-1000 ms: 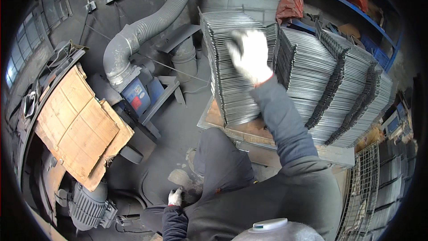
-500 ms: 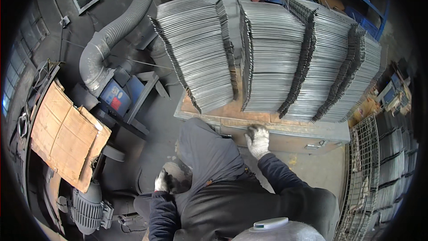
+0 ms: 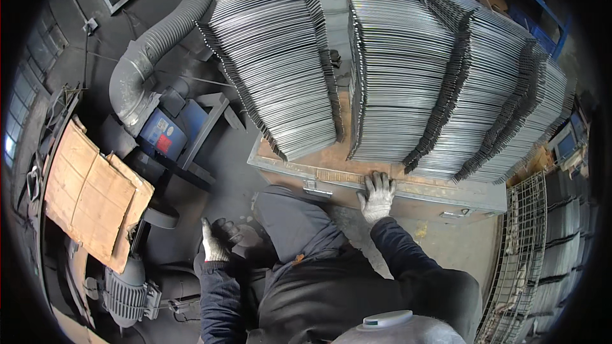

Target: Straighten the wires of metal grids by hand and stack them into a metal crate.

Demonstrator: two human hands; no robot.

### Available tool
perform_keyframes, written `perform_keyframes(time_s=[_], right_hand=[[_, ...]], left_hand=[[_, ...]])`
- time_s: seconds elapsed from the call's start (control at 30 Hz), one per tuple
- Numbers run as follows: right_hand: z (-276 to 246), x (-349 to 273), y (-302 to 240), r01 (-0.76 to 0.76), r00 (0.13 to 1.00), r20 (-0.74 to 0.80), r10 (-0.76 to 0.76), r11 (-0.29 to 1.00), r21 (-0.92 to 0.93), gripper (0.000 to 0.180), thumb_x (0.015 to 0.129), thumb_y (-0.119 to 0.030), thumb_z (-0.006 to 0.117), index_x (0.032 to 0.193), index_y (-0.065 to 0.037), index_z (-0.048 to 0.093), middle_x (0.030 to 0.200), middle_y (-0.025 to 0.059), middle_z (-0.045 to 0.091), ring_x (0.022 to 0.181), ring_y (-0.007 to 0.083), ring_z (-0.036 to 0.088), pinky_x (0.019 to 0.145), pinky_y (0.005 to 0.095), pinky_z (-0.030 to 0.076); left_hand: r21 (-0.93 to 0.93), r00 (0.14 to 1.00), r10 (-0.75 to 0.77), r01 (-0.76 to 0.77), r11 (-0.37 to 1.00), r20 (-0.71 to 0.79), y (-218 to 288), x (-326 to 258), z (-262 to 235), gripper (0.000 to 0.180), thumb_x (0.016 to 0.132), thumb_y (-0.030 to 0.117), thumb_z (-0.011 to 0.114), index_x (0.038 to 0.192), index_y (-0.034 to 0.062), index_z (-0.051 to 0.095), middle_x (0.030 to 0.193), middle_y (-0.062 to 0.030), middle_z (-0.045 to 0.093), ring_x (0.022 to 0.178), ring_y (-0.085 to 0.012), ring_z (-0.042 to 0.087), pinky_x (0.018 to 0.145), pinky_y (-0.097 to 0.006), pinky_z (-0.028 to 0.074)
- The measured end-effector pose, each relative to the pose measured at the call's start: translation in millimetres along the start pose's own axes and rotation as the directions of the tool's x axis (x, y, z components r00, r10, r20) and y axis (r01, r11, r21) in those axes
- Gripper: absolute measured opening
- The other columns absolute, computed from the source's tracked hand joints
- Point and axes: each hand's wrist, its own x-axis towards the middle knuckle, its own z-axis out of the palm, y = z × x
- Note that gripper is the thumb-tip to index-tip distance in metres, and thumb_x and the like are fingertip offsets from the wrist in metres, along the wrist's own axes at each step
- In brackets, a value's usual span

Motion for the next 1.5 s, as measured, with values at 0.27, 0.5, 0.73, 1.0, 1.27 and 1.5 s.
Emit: perform_keyframes(time_s=[0.27,0.5,0.73,1.0,1.27,1.5], right_hand=[[10,3,-3,0.052,0.989,0.140,-0.040,0.995,-0.086,0.072,0.087,-0.036,0.081,0.151,-0.015,0.057,0.160,0.0150,0.049,0.150,0.0429,0.038,0.121,0.0685,0.025],[2,5,-4,0.070,0.949,0.316,-0.012,0.983,-0.172,0.082,0.087,-0.049,0.079,0.156,-0.014,0.053,0.166,0.0196,0.041,0.152,0.0485,0.033,0.124,0.0688,0.021],[-27,32,-24,0.012,0.757,0.638,0.139,0.974,-0.227,0.110,0.081,-0.063,0.077,0.167,-0.010,0.034,0.172,0.0261,0.027,0.160,0.0535,0.018,0.128,0.0725,0.009],[-98,99,-46,-0.231,0.350,0.848,0.398,0.914,-0.334,0.091,0.092,-0.061,0.070,0.164,-0.014,0.046,0.177,0.0198,0.029,0.163,0.0435,0.024,0.130,0.0568,0.027],[-230,77,-21,-0.873,0.226,0.889,0.398,0.488,0.004,0.077,0.092,-0.047,0.074,0.148,0.004,0.061,0.148,0.0291,0.064,0.142,0.0398,0.060,0.116,0.0441,0.050],[-247,-177,115,-0.883,0.118,0.671,0.732,0.387,-0.267,0.067,0.100,-0.048,0.062,0.143,0.004,0.064,0.145,0.0313,0.065,0.138,0.0460,0.060,0.114,0.0514,0.050]], left_hand=[[-0.251,0.995,-0.074,0.053,0.967,-0.074,-33,57,-3,0.078,0.102,0.081,0.045,0.125,0.0092,0.065,0.112,-0.0103,0.068,0.106,-0.0357,0.065,0.090,-0.055,0.054],[-0.403,0.897,-0.092,0.284,0.870,0.433,-44,122,45,0.064,0.102,0.078,0.050,0.104,0.0151,0.063,0.086,0.0020,0.053,0.078,-0.0238,0.052,0.070,-0.037,0.044],[-0.193,0.883,-0.392,0.445,0.875,0.259,-30,134,81,0.083,0.104,0.078,0.041,0.155,0.0137,0.057,0.147,-0.0117,0.064,0.128,-0.0384,0.061,0.110,-0.058,0.048],[0.169,0.922,-0.253,0.211,0.963,0.293,189,74,218,0.078,0.100,0.080,0.052,0.139,0.0129,0.062,0.132,-0.0110,0.068,0.117,-0.0356,0.065,0.100,-0.057,0.052],[0.284,0.958,0.208,-0.259,0.923,0.198,388,56,340,0.054,0.107,0.054,0.066,0.139,0.0111,0.064,0.120,-0.0051,0.070,0.107,-0.0179,0.064,0.091,-0.036,0.051],[0.746,0.696,0.594,-0.626,0.226,0.403,448,2,473,0.071,0.097,0.044,0.081,0.144,-0.0053,0.061,0.145,-0.0229,0.066,0.133,-0.0320,0.062,0.114,-0.040,0.047]])
